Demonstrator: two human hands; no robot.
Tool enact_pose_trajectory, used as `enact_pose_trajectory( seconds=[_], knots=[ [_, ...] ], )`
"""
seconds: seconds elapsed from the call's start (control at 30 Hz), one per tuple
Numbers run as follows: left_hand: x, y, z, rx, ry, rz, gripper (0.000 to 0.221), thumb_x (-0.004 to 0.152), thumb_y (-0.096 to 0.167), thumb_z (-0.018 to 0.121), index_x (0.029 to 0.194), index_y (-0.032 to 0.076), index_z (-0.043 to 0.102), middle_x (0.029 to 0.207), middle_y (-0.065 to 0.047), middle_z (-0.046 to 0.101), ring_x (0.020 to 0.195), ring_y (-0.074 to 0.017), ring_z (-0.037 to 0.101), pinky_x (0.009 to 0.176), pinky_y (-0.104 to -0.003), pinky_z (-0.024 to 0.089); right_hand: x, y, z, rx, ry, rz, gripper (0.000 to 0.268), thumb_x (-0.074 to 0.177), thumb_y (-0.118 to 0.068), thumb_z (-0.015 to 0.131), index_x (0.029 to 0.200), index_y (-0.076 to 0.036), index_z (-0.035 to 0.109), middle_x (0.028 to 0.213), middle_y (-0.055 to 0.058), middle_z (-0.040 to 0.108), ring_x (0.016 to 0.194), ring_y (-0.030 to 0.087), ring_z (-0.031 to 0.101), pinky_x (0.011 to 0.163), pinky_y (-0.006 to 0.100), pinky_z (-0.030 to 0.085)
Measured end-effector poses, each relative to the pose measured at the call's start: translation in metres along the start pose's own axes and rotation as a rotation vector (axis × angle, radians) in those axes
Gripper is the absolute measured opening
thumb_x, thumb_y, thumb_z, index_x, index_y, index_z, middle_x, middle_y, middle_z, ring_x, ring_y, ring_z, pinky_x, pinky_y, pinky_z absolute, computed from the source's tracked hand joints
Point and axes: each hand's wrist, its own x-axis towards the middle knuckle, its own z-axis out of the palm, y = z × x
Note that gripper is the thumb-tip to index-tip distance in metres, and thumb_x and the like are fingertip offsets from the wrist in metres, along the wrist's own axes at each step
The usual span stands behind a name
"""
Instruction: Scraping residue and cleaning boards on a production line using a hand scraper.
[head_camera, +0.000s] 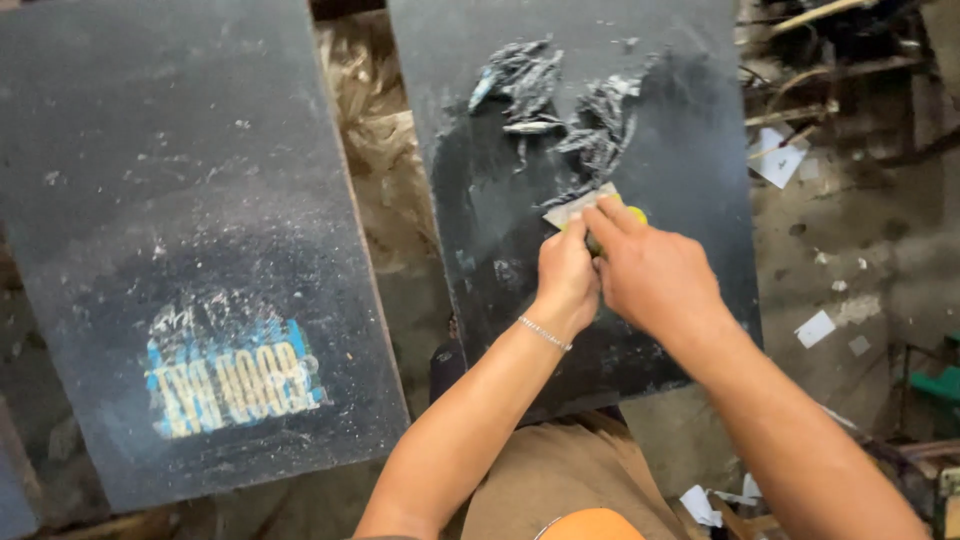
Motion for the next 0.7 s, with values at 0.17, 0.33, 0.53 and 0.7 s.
enact_pose_trajectory(
  seconds=[0.17, 0.33, 0.53, 0.7],
  knots=[
    [-0.086, -0.056, -0.043, 0.032, -0.115, -0.094, 0.034, 0.107, 0.029, 0.05, 0.107, 0.001, 0.07, 0.105, -0.006, 0.067, 0.093, -0.017, 0.063, 0.078, -0.033, 0.055, -0.106, -0.024, 0.011, 0.083, -0.099, 0.141, 0.067, 0.085, -0.029, 0.06, 0.15, -0.029, 0.046, 0.157, -0.006, 0.049, 0.084, 0.034, 0.078, 0.075, 0.045, 0.065],
    [-0.135, -0.075, -0.079, 0.112, -0.155, -0.373, 0.033, 0.106, 0.03, 0.053, 0.11, 0.002, 0.071, 0.101, -0.002, 0.063, 0.087, -0.0145, 0.06, 0.074, -0.029, 0.052, -0.172, -0.057, 0.032, 0.117, -0.283, 0.272, 0.065, 0.089, -0.029, 0.056, 0.152, -0.025, 0.041, 0.162, -0.006, 0.041, 0.095, 0.03, 0.078, 0.085, 0.04, 0.066],
    [-0.096, -0.037, -0.054, 0.056, -0.052, -0.32, 0.034, 0.106, 0.028, 0.053, 0.087, 0.003, 0.064, 0.088, -0.006, 0.065, 0.083, -0.0165, 0.058, 0.073, -0.034, 0.051, -0.11, -0.037, 0.044, 0.003, -0.034, 0.03, 0.058, 0.069, -0.009, 0.066, 0.126, -0.013, 0.058, 0.15, 0.007, 0.057, 0.039, 0.029, 0.067, 0.034, 0.039, 0.046],
    [-0.011, -0.037, -0.035, 0.085, -0.01, -0.077, 0.031, 0.095, 0.025, 0.06, 0.093, 0.0, 0.077, 0.088, -0.01, 0.073, 0.082, -0.0193, 0.067, 0.068, -0.04, 0.058, -0.026, -0.024, 0.021, -0.081, -0.106, -0.021, 0.026, 0.082, -0.021, 0.056, 0.107, -0.019, 0.059, 0.115, -0.005, 0.06, 0.068, 0.024, 0.076, 0.058, 0.037, 0.061]
  ],
)
